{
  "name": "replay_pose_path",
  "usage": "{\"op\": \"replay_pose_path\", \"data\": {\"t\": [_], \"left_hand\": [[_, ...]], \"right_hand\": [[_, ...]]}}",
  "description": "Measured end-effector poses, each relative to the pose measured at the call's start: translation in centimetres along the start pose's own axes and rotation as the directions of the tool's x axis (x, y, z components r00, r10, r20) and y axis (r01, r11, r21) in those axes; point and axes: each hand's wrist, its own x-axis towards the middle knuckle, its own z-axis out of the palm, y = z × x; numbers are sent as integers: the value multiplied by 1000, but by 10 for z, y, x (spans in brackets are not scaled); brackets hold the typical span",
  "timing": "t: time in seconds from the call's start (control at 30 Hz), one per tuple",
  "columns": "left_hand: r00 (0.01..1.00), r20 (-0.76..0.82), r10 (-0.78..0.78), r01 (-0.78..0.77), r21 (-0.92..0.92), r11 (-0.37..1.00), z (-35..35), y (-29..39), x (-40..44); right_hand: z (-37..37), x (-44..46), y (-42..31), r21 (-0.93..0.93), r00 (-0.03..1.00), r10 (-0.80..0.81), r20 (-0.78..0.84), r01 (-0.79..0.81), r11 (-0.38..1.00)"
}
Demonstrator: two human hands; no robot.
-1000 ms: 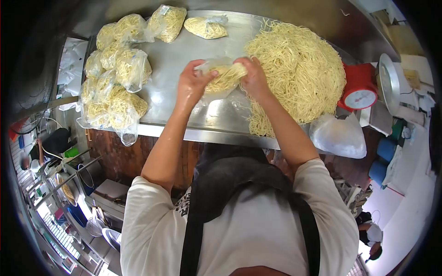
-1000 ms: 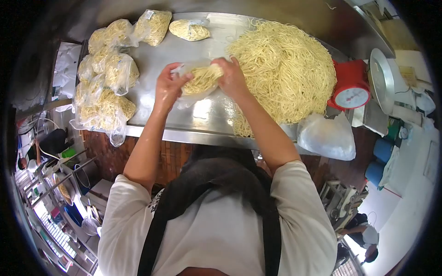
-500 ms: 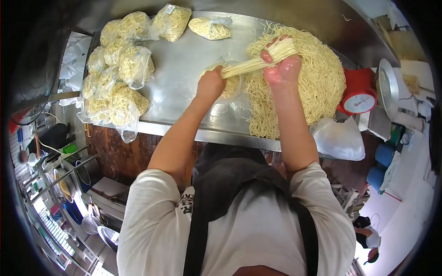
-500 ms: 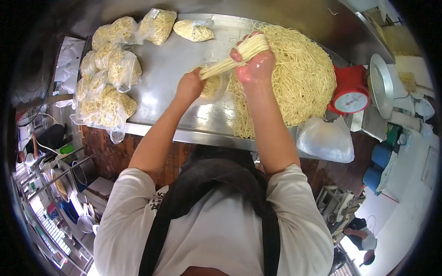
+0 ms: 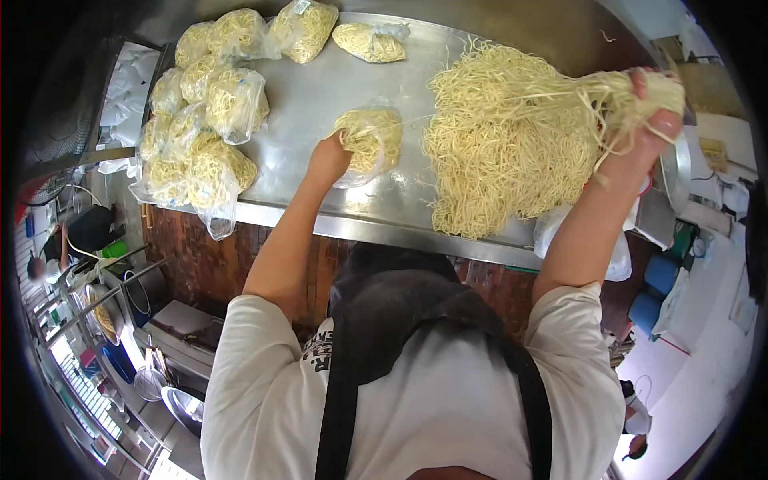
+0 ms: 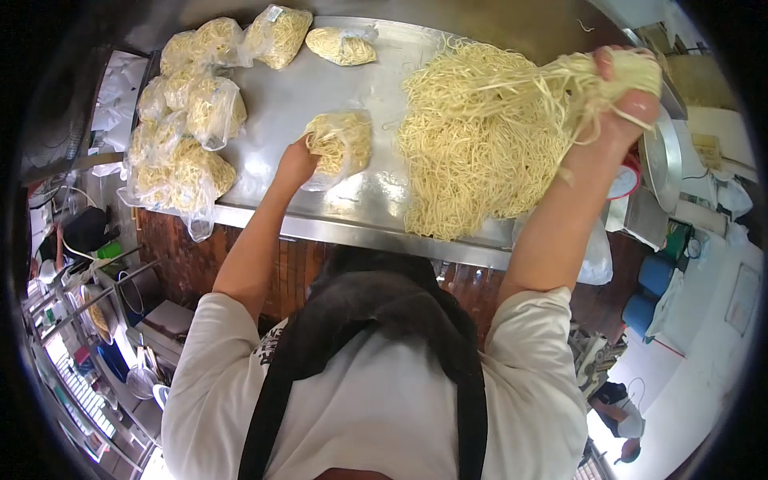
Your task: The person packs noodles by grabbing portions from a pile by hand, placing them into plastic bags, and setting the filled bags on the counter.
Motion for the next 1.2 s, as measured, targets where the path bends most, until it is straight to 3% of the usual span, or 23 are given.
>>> {"op": "replay_pose_path", "data": {"t": [0.07,0.1,0.13,0.17,0.2,0.27,0.33,0.4,0.47,0.5,0.57,0.6,0.67,0.7,0.73,0.8,0.83,0.87,0.9,0.97,1.03,1.1,1.2], "left_hand": [[986,-150,79,-113,-237,965,3,-2,-14],[990,-137,33,-76,-324,943,0,3,-24],[993,-121,-14,-37,-409,912,-5,12,-36],[993,-103,-61,3,-489,872,-8,16,-44],[990,-124,-63,-13,-529,848,-4,9,-47],[983,-168,-77,-41,-605,796,8,-12,-51],[970,-60,-238,143,-650,746,-13,11,-55],[964,-45,-264,172,-653,738,-30,37,-49],[974,-132,-185,63,-627,776,-38,56,-36],[976,-217,-30,-63,-408,911,-42,71,-33],[961,-156,229,-252,-150,956,-12,76,-13],[935,-91,342,-345,-26,938,3,69,-13],[936,41,351,-350,-31,936,18,55,-14],[928,106,357,-356,-33,934,23,50,-13],[947,54,316,-313,-54,948,25,40,-15],[977,-42,208,-211,-101,972,24,19,-34],[982,-95,163,-178,-170,969,18,19,-44],[986,-130,108,-137,-247,959,14,22,-57],[986,-160,56,-106,-325,940,11,26,-68],[955,-288,-70,-103,-544,833,4,40,-79],[972,-108,-210,83,-679,730,-10,40,-70],[969,104,-223,206,-839,503,-39,59,-58],[973,-211,91,-210,-657,724,-70,68,-39]], "right_hand": [[-67,0,26,-371,992,-61,-112,15,928],[-90,-3,58,-874,971,-237,-33,87,478],[-106,-14,92,-979,938,-319,138,79,-190],[-111,-38,116,-840,998,-25,-60,-64,-538],[-106,-54,135,-562,923,172,-345,-56,-826],[-50,-84,153,-598,856,279,-436,-45,-800],[7,-103,186,-697,739,487,-465,34,-716],[55,-147,230,-948,905,420,72,194,-254],[36,-176,283,-890,845,455,282,407,-204],[45,-168,278,-942,762,639,108,284,-179],[78,-137,259,-977,413,891,-187,16,-213],[83,-133,252,-994,490,865,-106,-43,-97],[72,-119,227,-984,654,756,28,-115,136],[58,-117,219,-759,698,709,-105,-517,397],[43,-117,211,-315,670,700,-246,-739,596],[23,-101,175,-701,750,612,-251,-576,420],[25,-102,175,-909,762,561,-324,-416,40],[27,-106,174,-907,791,484,-373,-201,-369],[29,-108,172,-696,836,395,-382,21,-717],[32,-122,194,-891,839,514,-178,85,-447],[115,-132,217,-924,728,686,-19,249,-290],[127,-154,262,-903,833,434,344,420,-90],[113,-123,293,-963,917,355,183,240,-125]]}}
